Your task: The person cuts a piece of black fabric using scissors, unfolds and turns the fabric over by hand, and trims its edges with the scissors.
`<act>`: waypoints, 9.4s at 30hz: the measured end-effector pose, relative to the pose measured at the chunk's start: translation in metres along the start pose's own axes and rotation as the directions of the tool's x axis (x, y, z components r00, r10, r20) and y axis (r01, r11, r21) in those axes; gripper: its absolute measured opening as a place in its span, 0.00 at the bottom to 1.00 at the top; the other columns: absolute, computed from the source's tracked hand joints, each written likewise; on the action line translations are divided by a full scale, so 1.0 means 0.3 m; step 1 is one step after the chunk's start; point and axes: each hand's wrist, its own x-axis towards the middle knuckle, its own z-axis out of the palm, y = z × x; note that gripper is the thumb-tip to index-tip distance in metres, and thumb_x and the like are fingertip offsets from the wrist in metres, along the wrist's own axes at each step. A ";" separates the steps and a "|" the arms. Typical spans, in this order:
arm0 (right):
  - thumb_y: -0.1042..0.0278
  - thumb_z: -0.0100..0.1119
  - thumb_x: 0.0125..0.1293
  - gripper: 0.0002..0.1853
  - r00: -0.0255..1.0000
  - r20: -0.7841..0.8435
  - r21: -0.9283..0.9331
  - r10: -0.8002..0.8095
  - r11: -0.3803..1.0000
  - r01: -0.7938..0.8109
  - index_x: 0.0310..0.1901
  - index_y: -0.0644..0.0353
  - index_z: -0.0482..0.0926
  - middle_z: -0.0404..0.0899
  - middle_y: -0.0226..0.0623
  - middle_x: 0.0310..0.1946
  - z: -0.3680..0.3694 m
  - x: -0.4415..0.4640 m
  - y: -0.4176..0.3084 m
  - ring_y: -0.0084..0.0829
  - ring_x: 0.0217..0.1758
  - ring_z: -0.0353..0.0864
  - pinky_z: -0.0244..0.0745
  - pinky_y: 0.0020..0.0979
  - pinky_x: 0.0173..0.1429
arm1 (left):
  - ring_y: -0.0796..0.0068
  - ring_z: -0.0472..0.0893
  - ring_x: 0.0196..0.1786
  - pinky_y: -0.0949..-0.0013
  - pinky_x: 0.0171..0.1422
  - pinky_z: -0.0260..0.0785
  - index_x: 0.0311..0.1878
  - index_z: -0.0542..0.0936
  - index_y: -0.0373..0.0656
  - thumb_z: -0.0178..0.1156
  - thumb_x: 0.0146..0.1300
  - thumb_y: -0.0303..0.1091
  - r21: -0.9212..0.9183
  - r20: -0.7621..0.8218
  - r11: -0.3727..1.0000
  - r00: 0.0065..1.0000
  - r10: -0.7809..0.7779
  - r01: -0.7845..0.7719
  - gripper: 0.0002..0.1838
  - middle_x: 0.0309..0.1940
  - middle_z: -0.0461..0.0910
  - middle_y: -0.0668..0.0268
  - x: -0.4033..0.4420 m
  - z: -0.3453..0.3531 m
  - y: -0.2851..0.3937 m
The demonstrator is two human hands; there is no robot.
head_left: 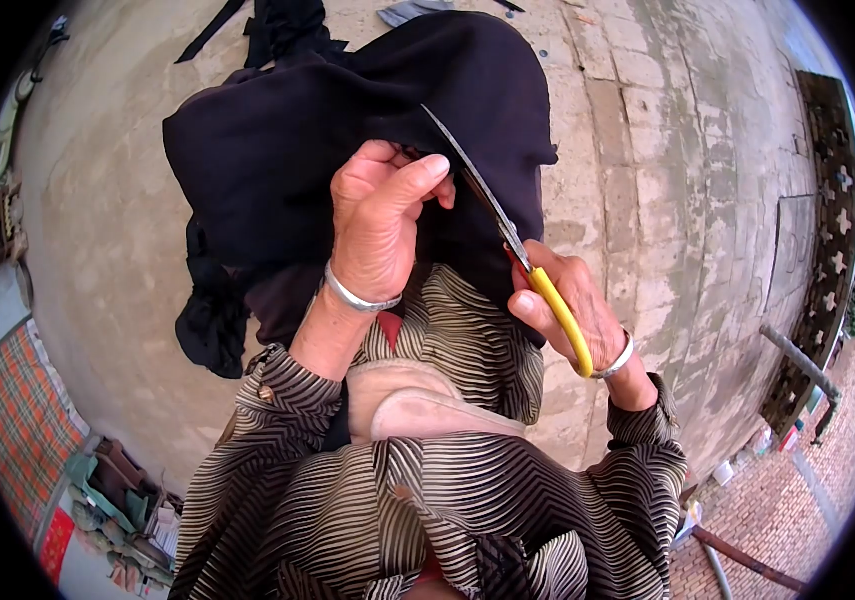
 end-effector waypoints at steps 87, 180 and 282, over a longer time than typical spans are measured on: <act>0.37 0.58 0.65 0.33 0.960 0.260 -0.178 0.106 0.982 -0.060 0.26 0.67 0.69 0.62 0.40 0.17 -0.136 0.109 -0.089 0.31 0.19 0.63 0.62 0.36 0.26 | 0.75 0.78 0.38 0.69 0.40 0.78 0.75 0.41 0.41 0.57 0.56 0.11 0.051 -0.143 0.976 0.965 0.219 -0.214 0.48 0.47 0.74 0.54 -0.003 -0.024 -0.001; 0.27 0.57 0.58 0.40 0.933 0.348 -0.301 0.094 0.954 0.016 0.34 0.68 0.67 0.64 0.47 0.15 -0.126 0.169 -0.121 0.45 0.22 0.72 0.68 0.40 0.31 | 0.69 0.75 0.59 0.71 0.59 0.74 0.77 0.41 0.39 0.58 0.53 0.10 0.074 0.121 0.967 0.964 0.235 -0.245 0.51 0.64 0.63 0.55 0.016 -0.056 0.044; 0.28 0.62 0.55 0.40 0.932 0.358 -0.383 0.057 0.919 0.091 0.37 0.66 0.64 0.61 0.42 0.13 -0.125 0.190 -0.151 0.42 0.18 0.71 0.67 0.38 0.26 | 0.81 0.79 0.38 0.77 0.46 0.76 0.73 0.53 0.35 0.59 0.54 0.09 0.146 -0.052 0.943 0.949 0.309 -0.299 0.43 0.42 0.78 0.59 0.020 -0.048 0.106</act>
